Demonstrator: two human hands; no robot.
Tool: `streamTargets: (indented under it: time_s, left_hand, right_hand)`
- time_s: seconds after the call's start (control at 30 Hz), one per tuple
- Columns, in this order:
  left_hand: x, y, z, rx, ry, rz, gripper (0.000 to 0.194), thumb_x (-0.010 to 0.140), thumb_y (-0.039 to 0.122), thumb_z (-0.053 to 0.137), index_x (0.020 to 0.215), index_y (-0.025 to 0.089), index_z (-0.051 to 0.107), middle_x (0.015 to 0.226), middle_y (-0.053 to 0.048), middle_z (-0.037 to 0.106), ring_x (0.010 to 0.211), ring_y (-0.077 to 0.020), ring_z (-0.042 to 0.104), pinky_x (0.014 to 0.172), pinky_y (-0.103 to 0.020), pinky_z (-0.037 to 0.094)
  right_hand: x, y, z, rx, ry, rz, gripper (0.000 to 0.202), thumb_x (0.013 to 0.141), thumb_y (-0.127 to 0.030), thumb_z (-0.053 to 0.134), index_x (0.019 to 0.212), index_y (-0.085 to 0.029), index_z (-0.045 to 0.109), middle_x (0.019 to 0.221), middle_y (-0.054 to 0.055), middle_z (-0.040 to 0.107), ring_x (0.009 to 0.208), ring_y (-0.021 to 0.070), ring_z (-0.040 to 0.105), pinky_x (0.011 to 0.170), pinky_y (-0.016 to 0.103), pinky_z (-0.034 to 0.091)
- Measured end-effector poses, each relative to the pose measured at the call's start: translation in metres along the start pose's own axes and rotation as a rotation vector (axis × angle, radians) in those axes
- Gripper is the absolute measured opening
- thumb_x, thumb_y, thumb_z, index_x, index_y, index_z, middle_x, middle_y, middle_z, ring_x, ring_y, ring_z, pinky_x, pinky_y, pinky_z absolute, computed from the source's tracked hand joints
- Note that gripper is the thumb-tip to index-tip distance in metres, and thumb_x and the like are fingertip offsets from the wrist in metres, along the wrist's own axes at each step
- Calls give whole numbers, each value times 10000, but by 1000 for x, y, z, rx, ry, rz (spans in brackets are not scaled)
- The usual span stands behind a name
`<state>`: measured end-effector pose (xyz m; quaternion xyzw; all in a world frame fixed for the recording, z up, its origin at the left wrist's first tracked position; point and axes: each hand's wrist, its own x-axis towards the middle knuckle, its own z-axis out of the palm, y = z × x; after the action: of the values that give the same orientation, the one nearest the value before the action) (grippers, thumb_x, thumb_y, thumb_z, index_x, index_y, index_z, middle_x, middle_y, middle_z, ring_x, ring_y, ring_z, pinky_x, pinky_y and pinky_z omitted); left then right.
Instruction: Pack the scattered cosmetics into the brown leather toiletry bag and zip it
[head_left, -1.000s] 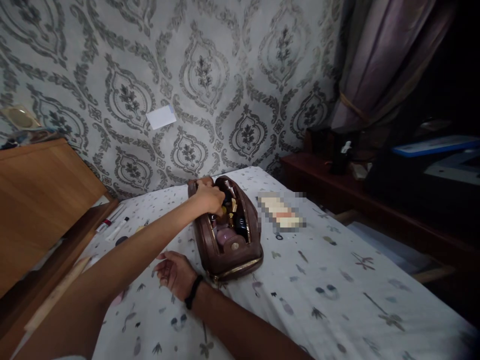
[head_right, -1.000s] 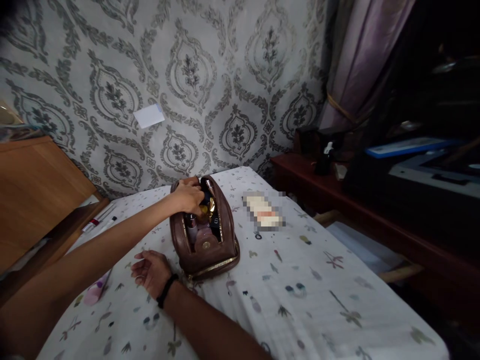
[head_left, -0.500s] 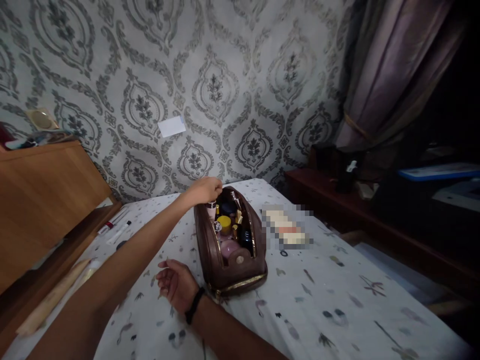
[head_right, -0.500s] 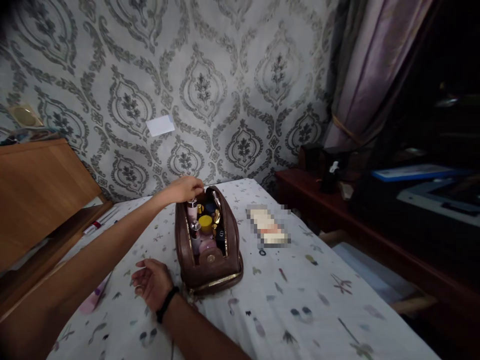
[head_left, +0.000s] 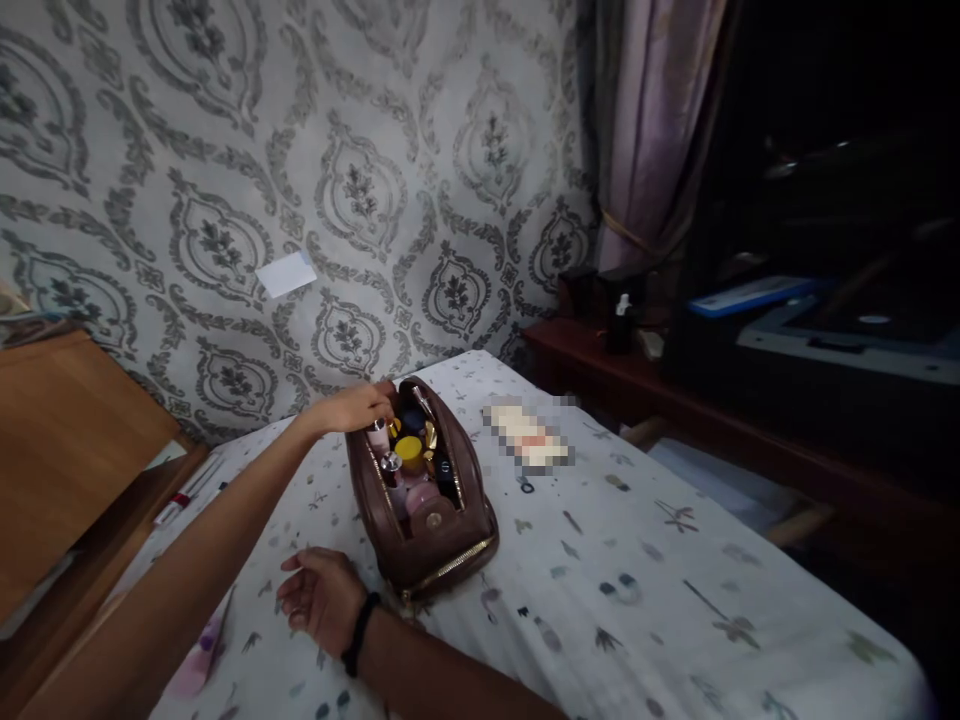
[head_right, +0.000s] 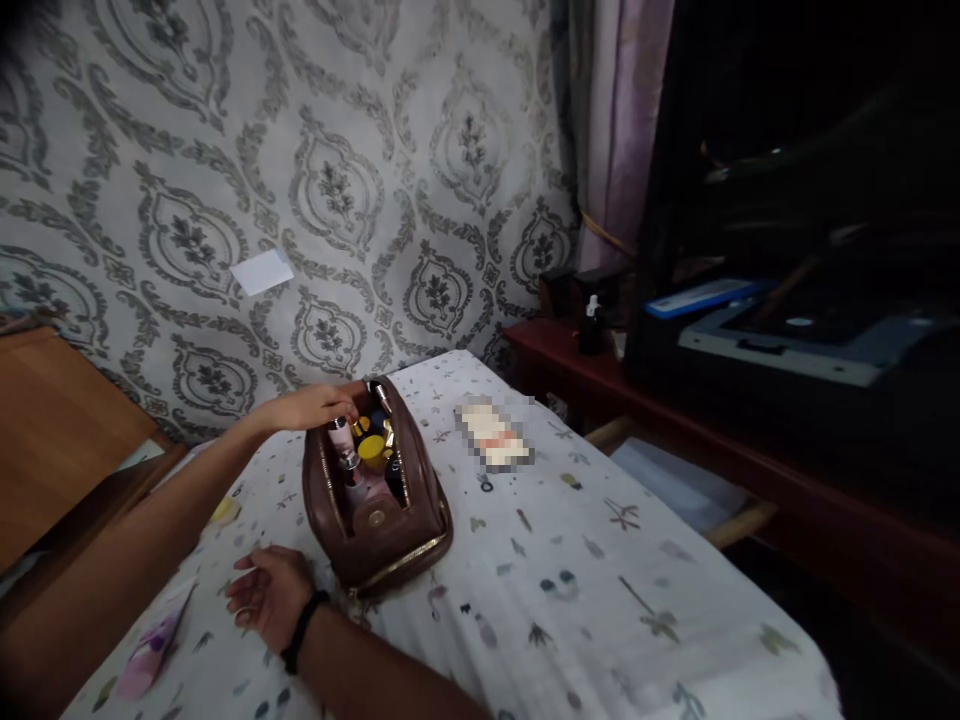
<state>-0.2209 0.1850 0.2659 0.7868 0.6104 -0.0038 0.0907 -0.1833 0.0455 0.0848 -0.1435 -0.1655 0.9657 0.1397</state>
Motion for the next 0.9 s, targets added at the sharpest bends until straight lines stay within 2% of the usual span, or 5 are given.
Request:
streamTargets:
  time_s: [0.17,0.43,0.53,0.67,0.9]
  left_hand:
    - [2,-5,-2,-72,-115,7,354,892,348,416,911,185,729,1013,-37,752,909,-188,664,808,-239,467]
    - [-6,-3,5,-71,63,-5,403,925,429,388,925,166,693,956,-40,726,889,-198,642,828,-270,475]
    - [-20,-12,2,-121,290,-10,465,952,451,324,971,144,673,972,-57,719,937,-208,635,893,-302,471]
    - [-61,-49,-2,-281,552,-79,486,952,459,320,1067,113,641,1091,-108,703,1040,-212,629,944,-307,461]
    - [-188,-136,35,-226,360,-547,393,860,442,434,944,142,673,1007,-85,716,963,-216,625,855,-309,491]
  right_hand:
    - [-1,0,2,-3,15,1,248,897,-235,453,726,-133,600,508,14,598,386,95,513,412,197,274]
    - [-10,-5,7,8,35,-16,247,904,-250,483,723,-128,598,534,22,611,415,91,523,436,194,288]
    - [-13,-7,9,-5,59,-14,248,910,-215,457,732,-126,603,533,23,610,426,94,518,443,195,289]
    - [-14,-7,9,1,80,-23,220,916,-208,481,770,-130,625,572,13,633,475,86,523,475,186,317]
    - [-11,-5,8,15,57,22,211,916,-219,506,771,-140,638,570,15,635,470,83,502,464,192,302]
